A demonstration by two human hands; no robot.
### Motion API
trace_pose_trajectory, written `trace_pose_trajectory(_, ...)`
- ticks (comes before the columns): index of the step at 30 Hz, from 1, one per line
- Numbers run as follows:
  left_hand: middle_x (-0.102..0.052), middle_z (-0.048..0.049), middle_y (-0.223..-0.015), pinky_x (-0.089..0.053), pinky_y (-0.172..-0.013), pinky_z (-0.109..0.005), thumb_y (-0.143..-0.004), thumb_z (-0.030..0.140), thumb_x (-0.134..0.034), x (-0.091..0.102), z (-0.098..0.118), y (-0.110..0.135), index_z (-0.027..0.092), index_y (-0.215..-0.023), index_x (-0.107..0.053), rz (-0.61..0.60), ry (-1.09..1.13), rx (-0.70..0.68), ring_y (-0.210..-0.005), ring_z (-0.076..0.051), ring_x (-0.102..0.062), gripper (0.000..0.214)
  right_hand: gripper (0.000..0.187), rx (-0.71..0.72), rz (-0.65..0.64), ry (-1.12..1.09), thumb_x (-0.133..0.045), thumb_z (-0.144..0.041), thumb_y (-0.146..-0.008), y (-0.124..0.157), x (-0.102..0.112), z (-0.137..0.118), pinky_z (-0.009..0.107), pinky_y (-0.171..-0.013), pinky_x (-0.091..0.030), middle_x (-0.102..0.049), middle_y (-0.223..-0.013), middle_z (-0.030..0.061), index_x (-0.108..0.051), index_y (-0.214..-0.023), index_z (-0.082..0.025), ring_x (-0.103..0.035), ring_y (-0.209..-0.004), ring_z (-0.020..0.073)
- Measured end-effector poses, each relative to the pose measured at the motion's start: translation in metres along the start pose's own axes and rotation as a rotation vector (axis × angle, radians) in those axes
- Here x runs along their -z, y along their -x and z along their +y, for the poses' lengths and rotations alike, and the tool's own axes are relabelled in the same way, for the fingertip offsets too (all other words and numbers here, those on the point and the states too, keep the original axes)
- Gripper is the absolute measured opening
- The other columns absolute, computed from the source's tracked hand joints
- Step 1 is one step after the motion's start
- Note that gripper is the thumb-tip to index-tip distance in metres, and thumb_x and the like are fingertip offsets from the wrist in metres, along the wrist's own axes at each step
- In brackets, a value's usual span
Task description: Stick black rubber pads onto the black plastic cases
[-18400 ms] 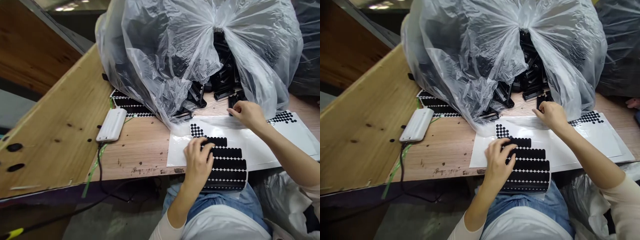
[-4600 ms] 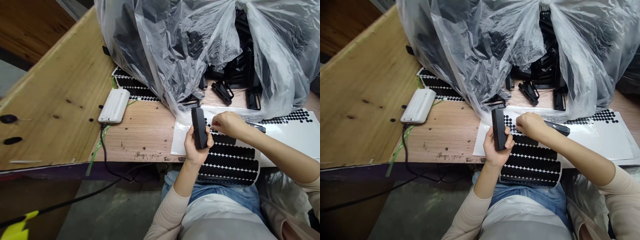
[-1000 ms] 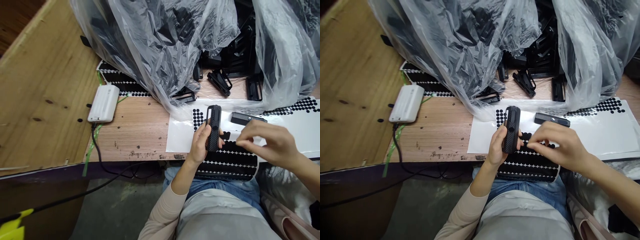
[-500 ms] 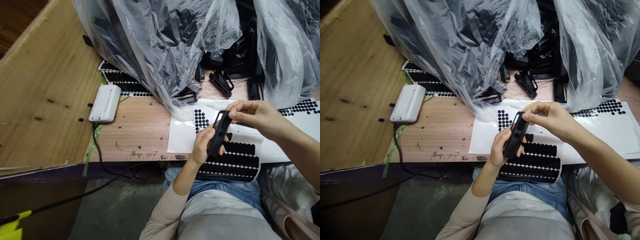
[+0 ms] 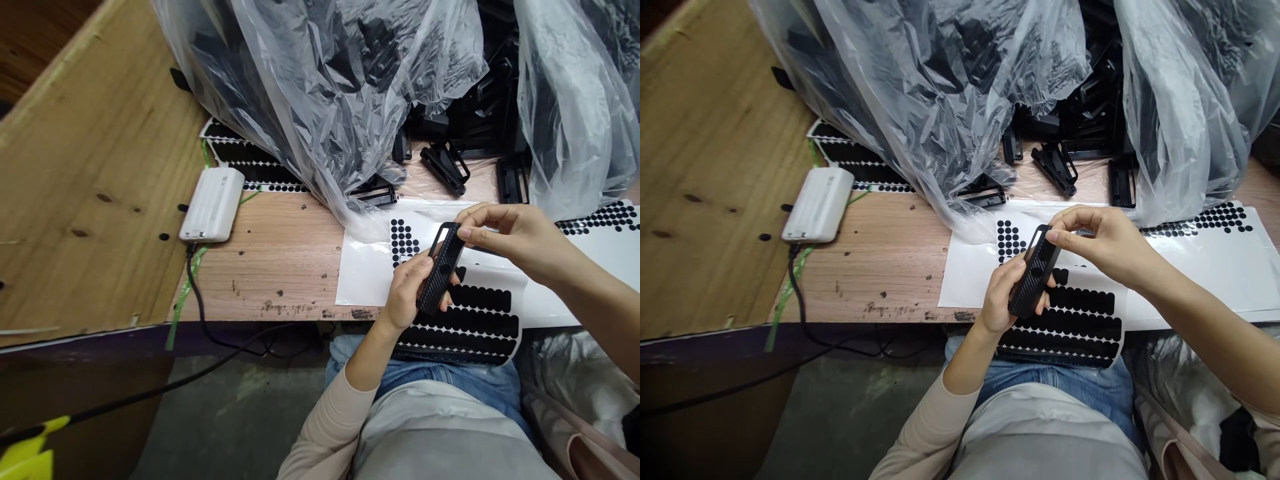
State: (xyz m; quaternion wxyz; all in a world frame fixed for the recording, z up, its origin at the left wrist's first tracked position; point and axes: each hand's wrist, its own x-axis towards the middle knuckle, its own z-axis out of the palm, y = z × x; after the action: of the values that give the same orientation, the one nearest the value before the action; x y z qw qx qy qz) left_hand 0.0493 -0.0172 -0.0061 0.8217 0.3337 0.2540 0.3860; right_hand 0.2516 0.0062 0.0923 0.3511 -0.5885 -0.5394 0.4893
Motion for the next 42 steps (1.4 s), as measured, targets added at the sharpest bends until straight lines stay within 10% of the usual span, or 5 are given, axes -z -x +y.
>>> trace_pose_trajectory(34, -0.077, -0.0072, -0.089, -0.058, -0.054, -0.027, -0.104, 0.057, -0.065, 0.002, -0.003, 0.003, 0.012, -0.145, -0.066, -0.005, -0.019, -0.002, -0.051, -0.014, -0.068, 0.061, 0.006, 0.315, 0.135, 0.321, -0.076, -0.030, -0.099, 0.015, -0.007, 0.012, 0.045, -0.095, -0.065, -0.083, -0.109, 0.0058, -0.078, -0.096, -0.025, -0.079, -0.104, 0.0276)
trace_pose_trajectory(42, -0.077, -0.0068, -0.091, -0.060, -0.058, -0.029, -0.105, 0.057, -0.065, 0.001, -0.004, 0.003, 0.013, -0.147, -0.064, 0.013, -0.038, -0.009, -0.052, -0.014, -0.069, 0.062, 0.007, 0.685, 0.299, 0.840, -0.074, -0.023, -0.101, 0.022, -0.010, 0.014, 0.047, -0.088, -0.066, -0.078, -0.136, 0.0129, -0.079, -0.106, -0.026, -0.078, -0.115, 0.0345)
